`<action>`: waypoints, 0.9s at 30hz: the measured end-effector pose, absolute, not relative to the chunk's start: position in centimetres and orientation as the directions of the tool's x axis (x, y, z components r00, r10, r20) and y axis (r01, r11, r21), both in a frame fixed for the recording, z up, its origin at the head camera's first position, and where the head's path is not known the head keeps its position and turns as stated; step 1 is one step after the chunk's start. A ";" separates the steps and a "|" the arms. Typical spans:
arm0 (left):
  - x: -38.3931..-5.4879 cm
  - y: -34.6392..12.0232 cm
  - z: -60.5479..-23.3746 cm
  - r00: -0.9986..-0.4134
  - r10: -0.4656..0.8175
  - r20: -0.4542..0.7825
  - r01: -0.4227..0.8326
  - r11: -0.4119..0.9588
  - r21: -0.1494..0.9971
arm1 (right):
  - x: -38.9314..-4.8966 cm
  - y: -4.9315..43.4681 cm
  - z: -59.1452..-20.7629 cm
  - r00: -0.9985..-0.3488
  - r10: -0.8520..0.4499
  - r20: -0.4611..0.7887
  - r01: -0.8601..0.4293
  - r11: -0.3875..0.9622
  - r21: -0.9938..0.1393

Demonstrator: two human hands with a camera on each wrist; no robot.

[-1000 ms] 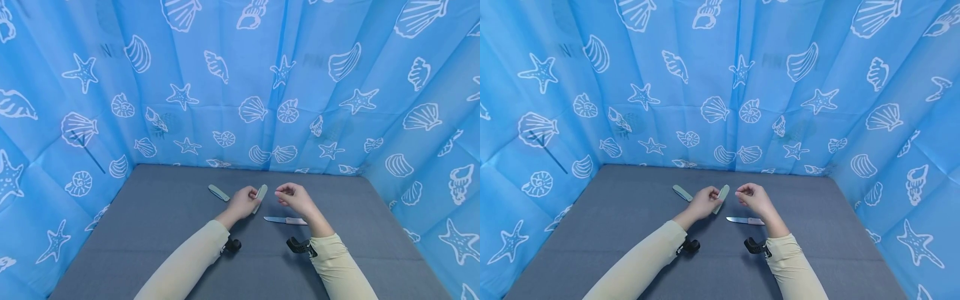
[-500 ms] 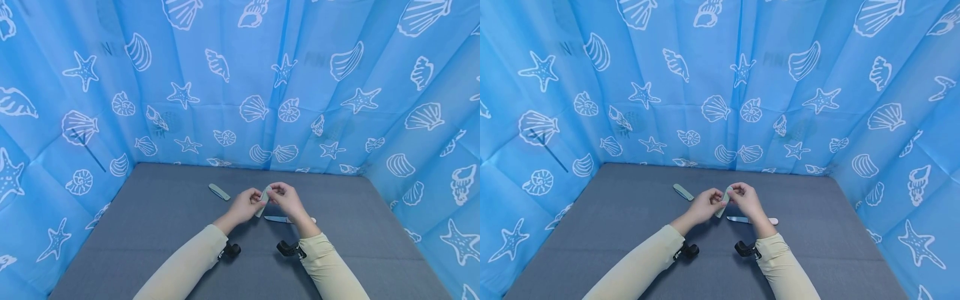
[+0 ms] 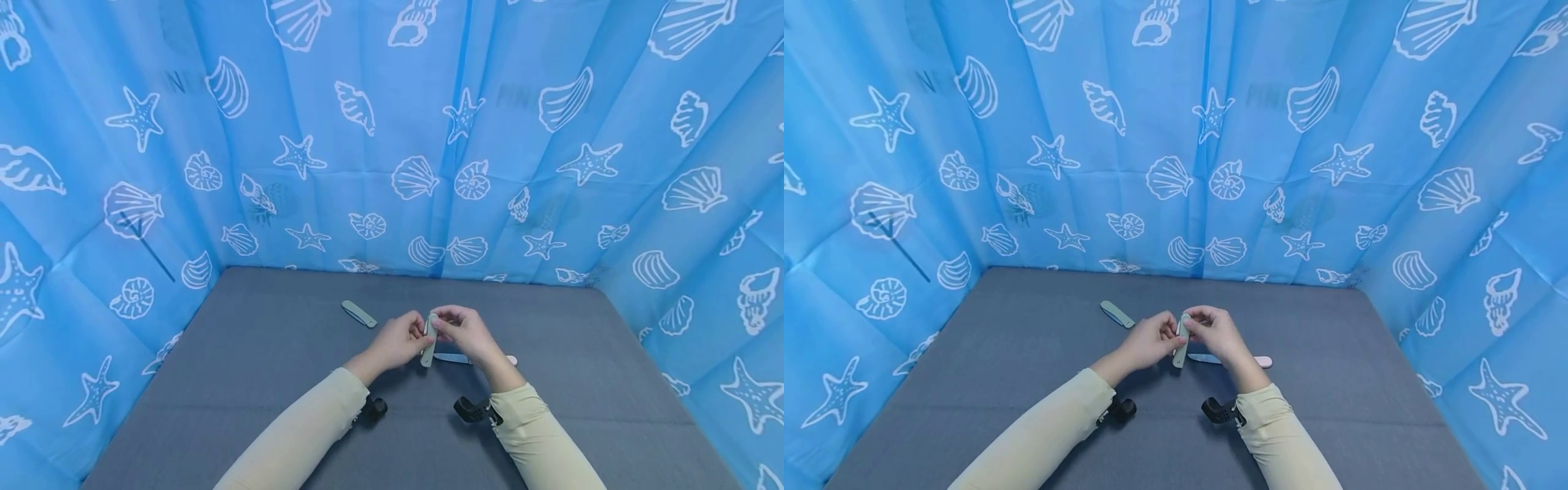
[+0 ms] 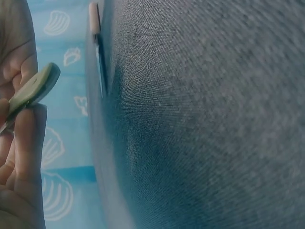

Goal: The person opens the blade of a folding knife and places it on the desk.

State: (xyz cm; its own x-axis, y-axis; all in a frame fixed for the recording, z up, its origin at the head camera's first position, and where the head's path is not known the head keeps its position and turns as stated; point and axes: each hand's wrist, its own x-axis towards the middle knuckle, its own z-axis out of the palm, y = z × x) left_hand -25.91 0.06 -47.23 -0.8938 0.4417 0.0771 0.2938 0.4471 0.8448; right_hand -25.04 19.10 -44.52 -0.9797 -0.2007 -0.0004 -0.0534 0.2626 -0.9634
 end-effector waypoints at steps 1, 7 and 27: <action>-25.9 0.0 -47.2 -0.892 0.445 0.079 0.298 0.447 0.844 | -25.0 19.1 -44.5 -0.977 -0.211 -0.002 -0.056 0.268 -0.962; -25.5 -0.3 -47.1 -0.876 0.473 0.094 0.319 0.421 0.849 | -24.8 18.9 -44.5 -0.969 -0.247 -0.029 -0.043 0.279 -0.959; -25.9 -1.6 -47.0 -0.855 0.512 0.081 0.224 0.224 0.948 | -24.5 18.9 -44.5 -0.972 -0.236 -0.010 -0.043 0.221 -0.974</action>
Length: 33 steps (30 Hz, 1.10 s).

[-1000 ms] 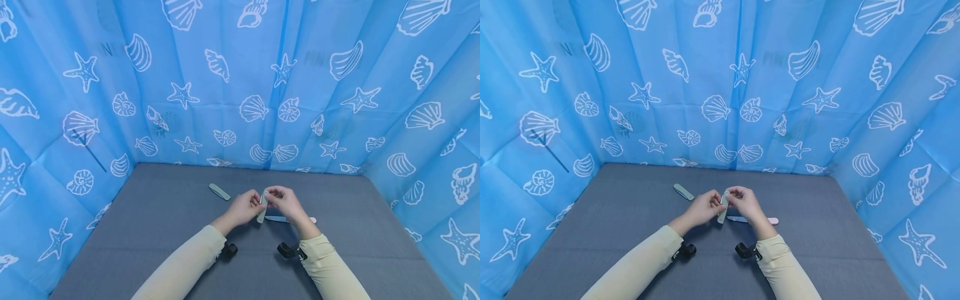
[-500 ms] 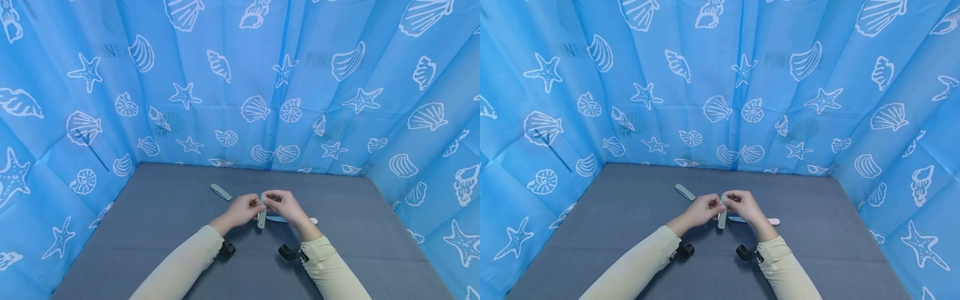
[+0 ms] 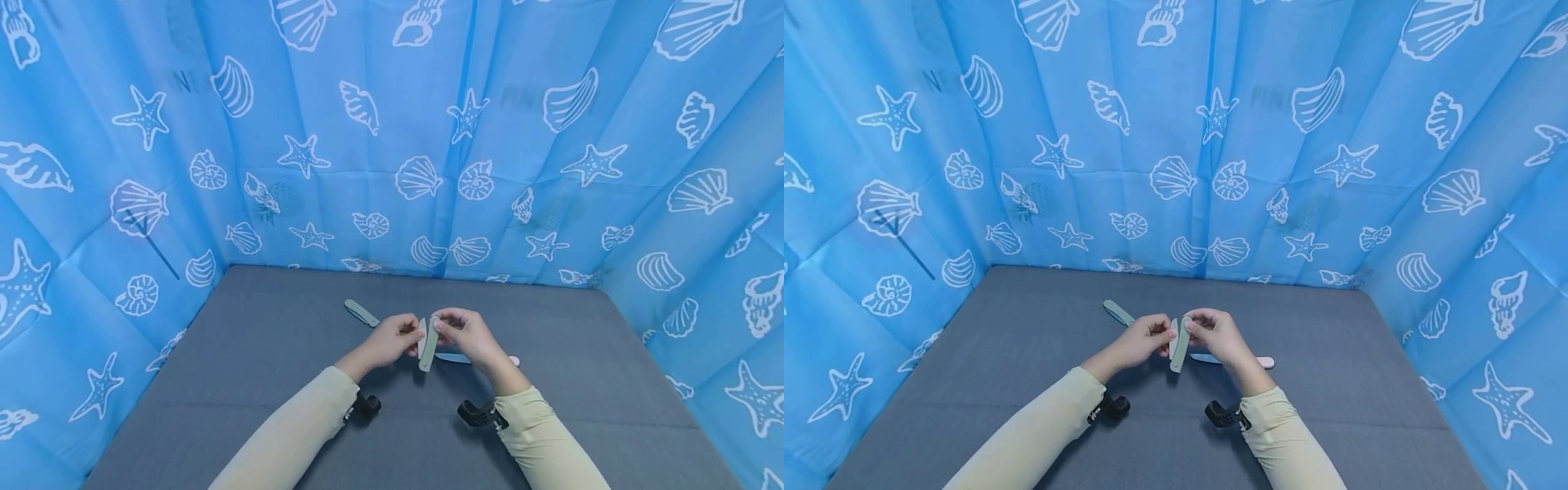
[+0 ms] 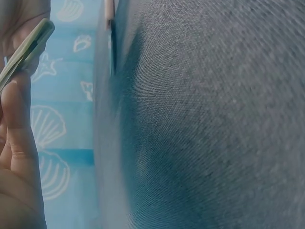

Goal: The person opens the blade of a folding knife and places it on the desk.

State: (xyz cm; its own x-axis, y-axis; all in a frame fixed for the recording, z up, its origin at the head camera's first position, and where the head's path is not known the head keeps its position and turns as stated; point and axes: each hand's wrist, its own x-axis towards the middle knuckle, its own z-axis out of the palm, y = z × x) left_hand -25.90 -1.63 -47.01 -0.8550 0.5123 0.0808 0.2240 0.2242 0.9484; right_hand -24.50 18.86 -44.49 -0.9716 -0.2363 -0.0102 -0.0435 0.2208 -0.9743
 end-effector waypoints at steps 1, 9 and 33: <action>-25.9 -1.7 -47.0 -0.853 0.514 0.083 0.228 0.225 0.947 | -24.5 18.9 -44.4 -0.972 -0.234 -0.009 -0.043 0.219 -0.975; -26.1 -2.6 -47.0 -0.840 0.532 0.108 0.257 0.215 0.942 | -24.1 18.9 -44.1 -0.971 -0.240 -0.008 -0.041 0.202 -0.979; -26.6 -4.1 -47.5 -0.962 0.194 0.190 0.171 -0.108 0.979 | -24.0 21.2 -44.4 -0.985 -0.168 -0.028 0.029 -0.005 -1.000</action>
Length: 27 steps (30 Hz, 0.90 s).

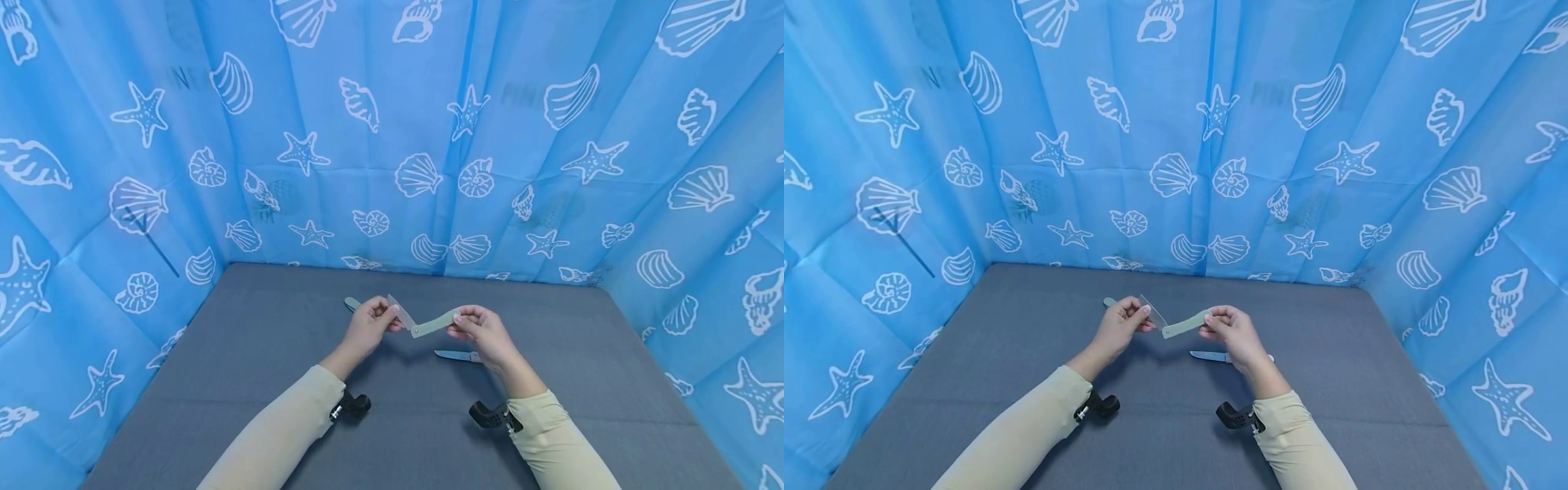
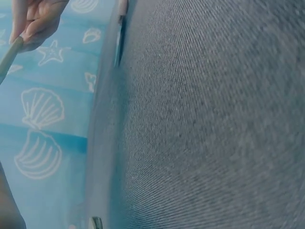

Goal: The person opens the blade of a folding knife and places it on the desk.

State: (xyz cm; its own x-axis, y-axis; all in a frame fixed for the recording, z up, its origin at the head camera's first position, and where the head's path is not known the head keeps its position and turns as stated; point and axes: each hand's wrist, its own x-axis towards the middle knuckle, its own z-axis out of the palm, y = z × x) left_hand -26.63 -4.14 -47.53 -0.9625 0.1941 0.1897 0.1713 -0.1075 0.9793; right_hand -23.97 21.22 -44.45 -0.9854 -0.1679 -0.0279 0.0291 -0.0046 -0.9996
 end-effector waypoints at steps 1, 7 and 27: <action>-26.6 -4.1 -47.5 -0.967 0.175 0.187 0.166 -0.128 0.978 | -23.9 21.2 -44.4 -0.985 -0.168 -0.033 0.037 -0.018 -0.999; -26.3 -4.0 -47.6 -0.981 0.092 0.168 0.143 -0.231 0.962 | -23.5 21.1 -44.4 -0.986 -0.154 -0.065 0.079 -0.085 -0.993; -26.6 -6.7 -47.0 -0.937 0.340 -0.073 -0.118 -0.116 0.986 | -24.8 22.2 -43.7 -0.941 -0.333 -0.064 0.017 0.141 -0.990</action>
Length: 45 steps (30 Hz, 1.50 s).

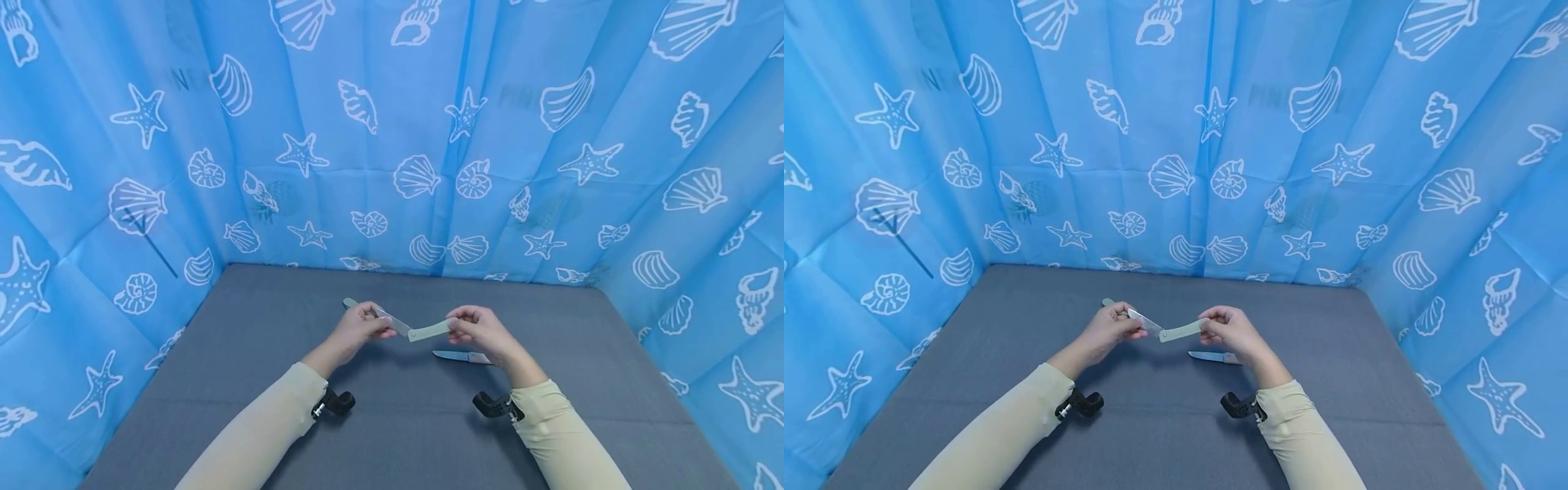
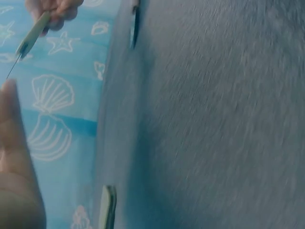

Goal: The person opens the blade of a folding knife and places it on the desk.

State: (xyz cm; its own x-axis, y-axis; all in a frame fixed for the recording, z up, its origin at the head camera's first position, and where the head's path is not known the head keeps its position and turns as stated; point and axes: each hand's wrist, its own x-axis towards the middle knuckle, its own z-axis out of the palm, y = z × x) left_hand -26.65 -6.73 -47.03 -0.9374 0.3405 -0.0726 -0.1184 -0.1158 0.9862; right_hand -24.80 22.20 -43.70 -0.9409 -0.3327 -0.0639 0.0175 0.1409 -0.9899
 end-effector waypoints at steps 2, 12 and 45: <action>-26.7 -7.2 -46.9 -0.912 0.397 -0.104 -0.139 -0.061 0.988 | -24.9 22.5 -43.6 -0.929 -0.360 -0.087 0.021 0.183 -0.983; -26.5 -8.7 -45.5 -0.816 0.541 -0.204 -0.160 0.128 0.979 | -25.4 23.1 -43.1 -0.852 -0.495 -0.172 0.022 0.296 -0.955; -27.0 -6.6 -47.7 -0.956 0.201 -0.213 -0.259 -0.246 0.934 | -26.1 21.6 -44.5 -0.978 -0.171 -0.118 0.115 0.029 -0.993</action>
